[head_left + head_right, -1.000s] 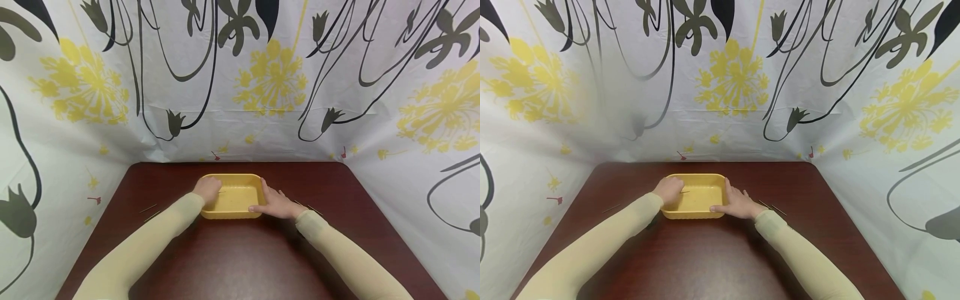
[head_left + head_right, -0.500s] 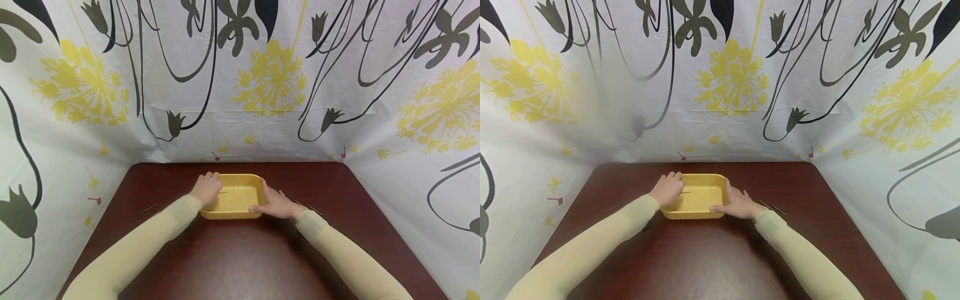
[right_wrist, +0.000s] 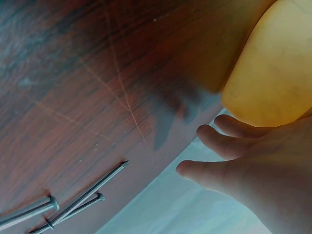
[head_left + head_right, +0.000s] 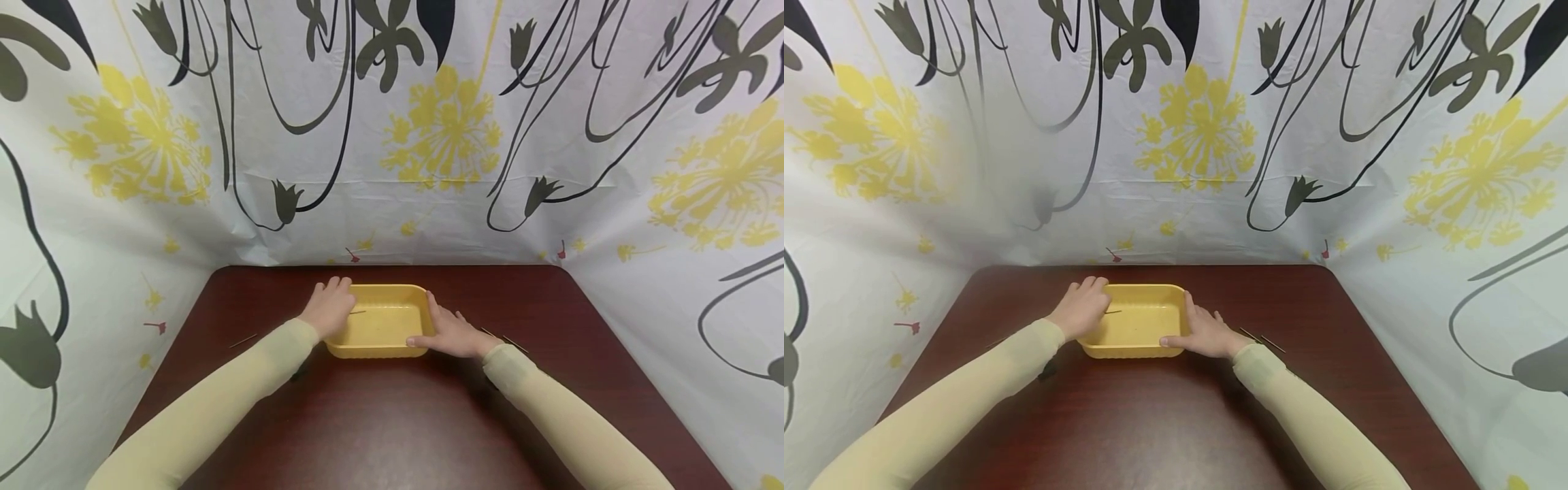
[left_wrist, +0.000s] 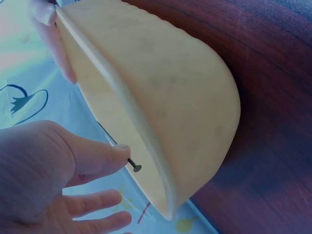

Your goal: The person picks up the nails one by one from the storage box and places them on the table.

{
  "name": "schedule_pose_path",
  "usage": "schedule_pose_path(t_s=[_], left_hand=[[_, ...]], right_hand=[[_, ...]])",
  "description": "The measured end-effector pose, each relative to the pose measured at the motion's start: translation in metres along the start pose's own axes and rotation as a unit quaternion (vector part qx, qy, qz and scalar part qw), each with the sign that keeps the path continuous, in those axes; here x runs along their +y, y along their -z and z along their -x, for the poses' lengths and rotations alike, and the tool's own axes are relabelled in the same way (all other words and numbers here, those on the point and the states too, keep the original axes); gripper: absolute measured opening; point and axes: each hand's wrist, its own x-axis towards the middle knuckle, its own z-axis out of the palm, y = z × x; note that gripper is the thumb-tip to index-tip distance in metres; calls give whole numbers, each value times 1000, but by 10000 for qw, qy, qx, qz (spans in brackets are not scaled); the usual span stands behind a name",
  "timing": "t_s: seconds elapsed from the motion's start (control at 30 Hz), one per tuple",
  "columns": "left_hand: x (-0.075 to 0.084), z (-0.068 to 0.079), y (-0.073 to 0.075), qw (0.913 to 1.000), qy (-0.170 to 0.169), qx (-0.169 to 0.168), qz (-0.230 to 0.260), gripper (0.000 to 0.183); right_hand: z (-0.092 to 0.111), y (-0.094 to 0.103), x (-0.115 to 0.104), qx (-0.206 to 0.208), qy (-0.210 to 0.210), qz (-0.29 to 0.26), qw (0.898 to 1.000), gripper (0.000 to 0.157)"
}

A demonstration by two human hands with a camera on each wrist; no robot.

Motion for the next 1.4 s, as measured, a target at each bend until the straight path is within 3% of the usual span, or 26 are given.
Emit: schedule_pose_path(t_s=[0.27, 0.7, 0.83, 1.07, 1.4], left_hand=[[-8, 7, 9, 9998, 27, 206, 50, 24], [-28, 19, 15, 9968, 446, 540, 376, 8], [-38, 26, 18, 9939, 533, 795, 550, 3], [-65, 43, 22, 9882, 706, 1151, 730, 14], [-88, 65, 14, 9839, 1055, 1015, 1021, 16]], right_hand=[[0, 0, -1, 0, 41, -56, 10000, 126], [1, -2, 0, 11, 17, -61, 10000, 126], [1, -2, 0, -19, 4, -115, 9999, 126], [-1, -3, 1, -23, 62, -80, 9999, 127], [-2, 1, 1, 1, 77, -112, 9999, 127]])
